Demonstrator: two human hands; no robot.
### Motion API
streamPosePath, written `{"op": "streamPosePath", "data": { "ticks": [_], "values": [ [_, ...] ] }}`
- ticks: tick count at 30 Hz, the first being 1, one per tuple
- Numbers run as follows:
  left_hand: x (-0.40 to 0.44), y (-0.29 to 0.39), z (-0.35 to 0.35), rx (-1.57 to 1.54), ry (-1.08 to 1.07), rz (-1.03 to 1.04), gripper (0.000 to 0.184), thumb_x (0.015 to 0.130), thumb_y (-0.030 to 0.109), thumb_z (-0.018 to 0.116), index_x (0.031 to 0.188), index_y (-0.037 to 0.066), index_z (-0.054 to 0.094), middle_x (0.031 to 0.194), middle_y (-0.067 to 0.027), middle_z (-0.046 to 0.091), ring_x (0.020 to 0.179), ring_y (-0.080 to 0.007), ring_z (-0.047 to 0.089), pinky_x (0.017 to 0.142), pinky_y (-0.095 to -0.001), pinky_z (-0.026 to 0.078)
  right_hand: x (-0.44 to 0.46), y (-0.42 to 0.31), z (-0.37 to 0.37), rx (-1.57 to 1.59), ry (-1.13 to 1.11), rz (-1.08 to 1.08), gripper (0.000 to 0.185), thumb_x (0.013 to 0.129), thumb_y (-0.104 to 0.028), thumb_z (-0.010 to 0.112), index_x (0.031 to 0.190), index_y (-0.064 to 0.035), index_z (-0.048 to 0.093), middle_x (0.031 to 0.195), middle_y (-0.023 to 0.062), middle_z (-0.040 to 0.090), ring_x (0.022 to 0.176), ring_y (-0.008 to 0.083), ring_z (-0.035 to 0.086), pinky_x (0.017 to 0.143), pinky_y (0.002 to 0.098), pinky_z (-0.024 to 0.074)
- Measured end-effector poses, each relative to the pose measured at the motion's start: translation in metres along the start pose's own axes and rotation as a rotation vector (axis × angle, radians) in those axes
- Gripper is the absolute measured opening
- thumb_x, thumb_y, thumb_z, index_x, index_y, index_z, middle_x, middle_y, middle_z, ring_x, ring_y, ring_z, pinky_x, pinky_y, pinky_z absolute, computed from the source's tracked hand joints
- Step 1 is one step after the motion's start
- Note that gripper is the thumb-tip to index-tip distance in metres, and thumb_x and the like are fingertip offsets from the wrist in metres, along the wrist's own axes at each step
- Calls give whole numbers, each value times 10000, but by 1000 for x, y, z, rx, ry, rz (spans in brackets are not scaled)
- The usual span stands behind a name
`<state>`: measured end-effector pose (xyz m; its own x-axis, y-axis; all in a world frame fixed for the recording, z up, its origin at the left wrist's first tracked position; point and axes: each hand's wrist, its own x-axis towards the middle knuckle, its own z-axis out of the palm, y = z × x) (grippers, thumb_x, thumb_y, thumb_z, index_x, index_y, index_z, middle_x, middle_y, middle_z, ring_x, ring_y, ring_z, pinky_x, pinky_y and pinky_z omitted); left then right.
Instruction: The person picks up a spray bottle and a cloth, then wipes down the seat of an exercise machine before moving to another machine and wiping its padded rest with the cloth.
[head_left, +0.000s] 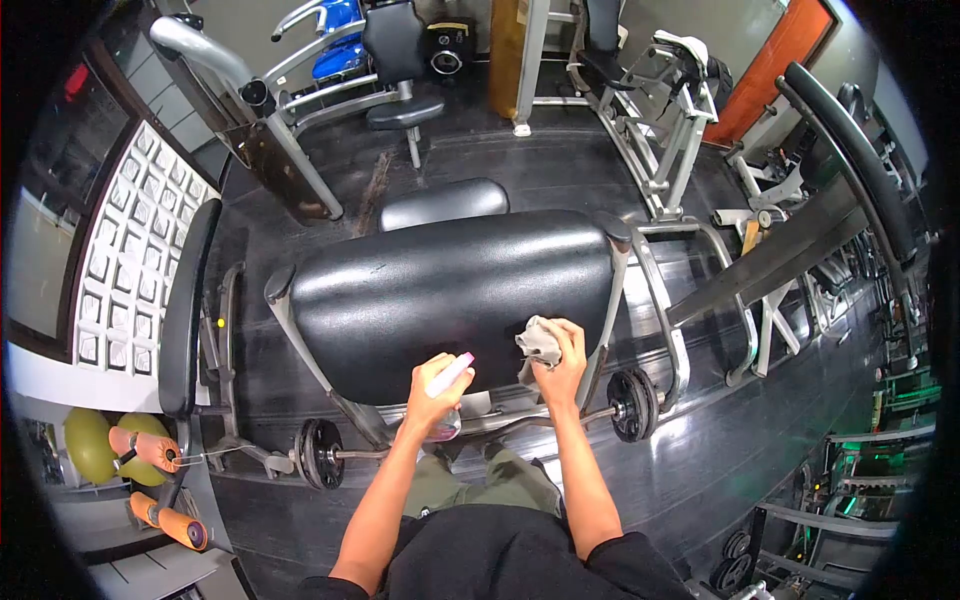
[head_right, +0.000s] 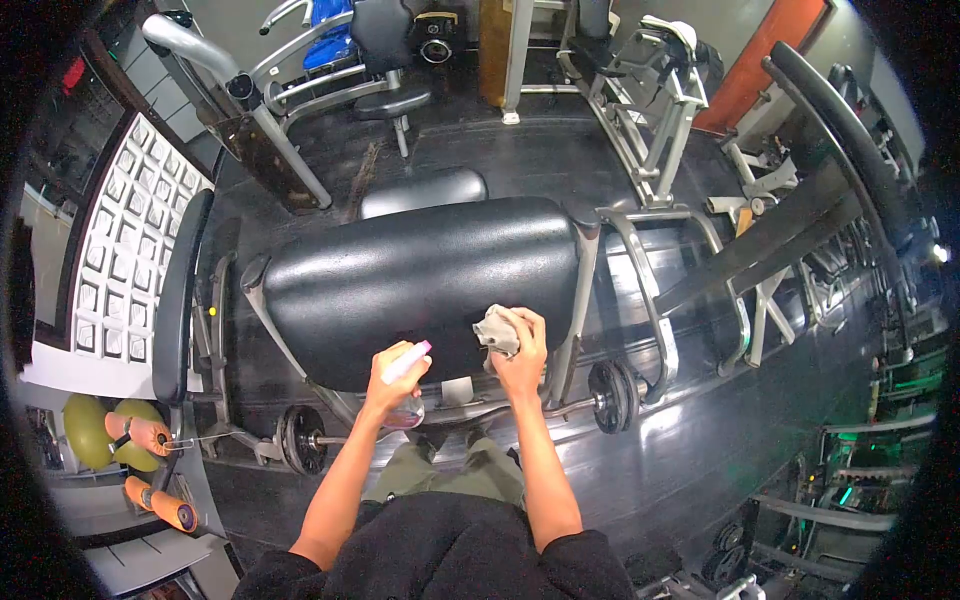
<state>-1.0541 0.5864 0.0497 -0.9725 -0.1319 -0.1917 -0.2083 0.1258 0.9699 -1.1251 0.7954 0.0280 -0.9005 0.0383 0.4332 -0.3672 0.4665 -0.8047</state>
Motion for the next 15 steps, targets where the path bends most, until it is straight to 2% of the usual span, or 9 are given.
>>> {"op": "streamPosePath", "data": {
  "ticks": [1,5,7,9,12,14,15],
  "values": [
    [1,0,0,-3,-1,2,203,899,143,708,787,-13,643,725,-25,565,510,-99,586,437,-279,469,-3,1,4,-9,57,28,557,613,63,735,1153,-65,686,1119,134,633,1062,311,638,936,390,510],
    [0,5,-3,33,-29,66,217,904,144,705,771,-9,623,686,-26,567,474,-107,601,428,-268,460,-16,4,13,75,126,132,549,662,81,730,1191,-60,678,1120,132,633,1042,298,646,925,378,508],
    [-1,8,-7,39,-41,74,219,902,144,708,774,-10,621,684,-27,564,473,-108,602,431,-269,461,-17,-1,20,57,124,126,546,656,89,728,1180,-59,682,1121,131,634,1046,298,646,922,376,509],
    [-4,7,-17,19,-91,0,213,894,149,709,788,-24,645,741,-35,564,538,-104,598,444,-277,496,-20,-8,30,41,122,123,548,637,109,713,1157,-62,693,1122,131,632,1058,304,644,919,370,509],
    [-7,-1,-29,4,-61,55,204,902,150,713,813,-20,645,746,-25,549,521,-100,585,446,-271,490,-38,-17,40,12,-44,63,570,607,92,738,1147,-87,704,1122,130,628,1053,313,643,917,396,519],
    [-8,-7,-37,-59,-59,33,202,908,150,714,821,-15,634,750,-17,536,501,-95,572,442,-263,475,-58,-13,49,-1,-150,-1,574,584,85,749,1120,-119,717,1087,98,641,1044,308,636,900,392,532],
    [-8,-9,-43,-71,-52,29,172,902,116,712,821,-2,618,710,-15,542,488,-103,582,449,-265,467,-63,-14,45,-41,-180,-22,572,578,84,746,1111,-123,718,1080,94,645,1040,309,635,898,394,531]
  ]
}}
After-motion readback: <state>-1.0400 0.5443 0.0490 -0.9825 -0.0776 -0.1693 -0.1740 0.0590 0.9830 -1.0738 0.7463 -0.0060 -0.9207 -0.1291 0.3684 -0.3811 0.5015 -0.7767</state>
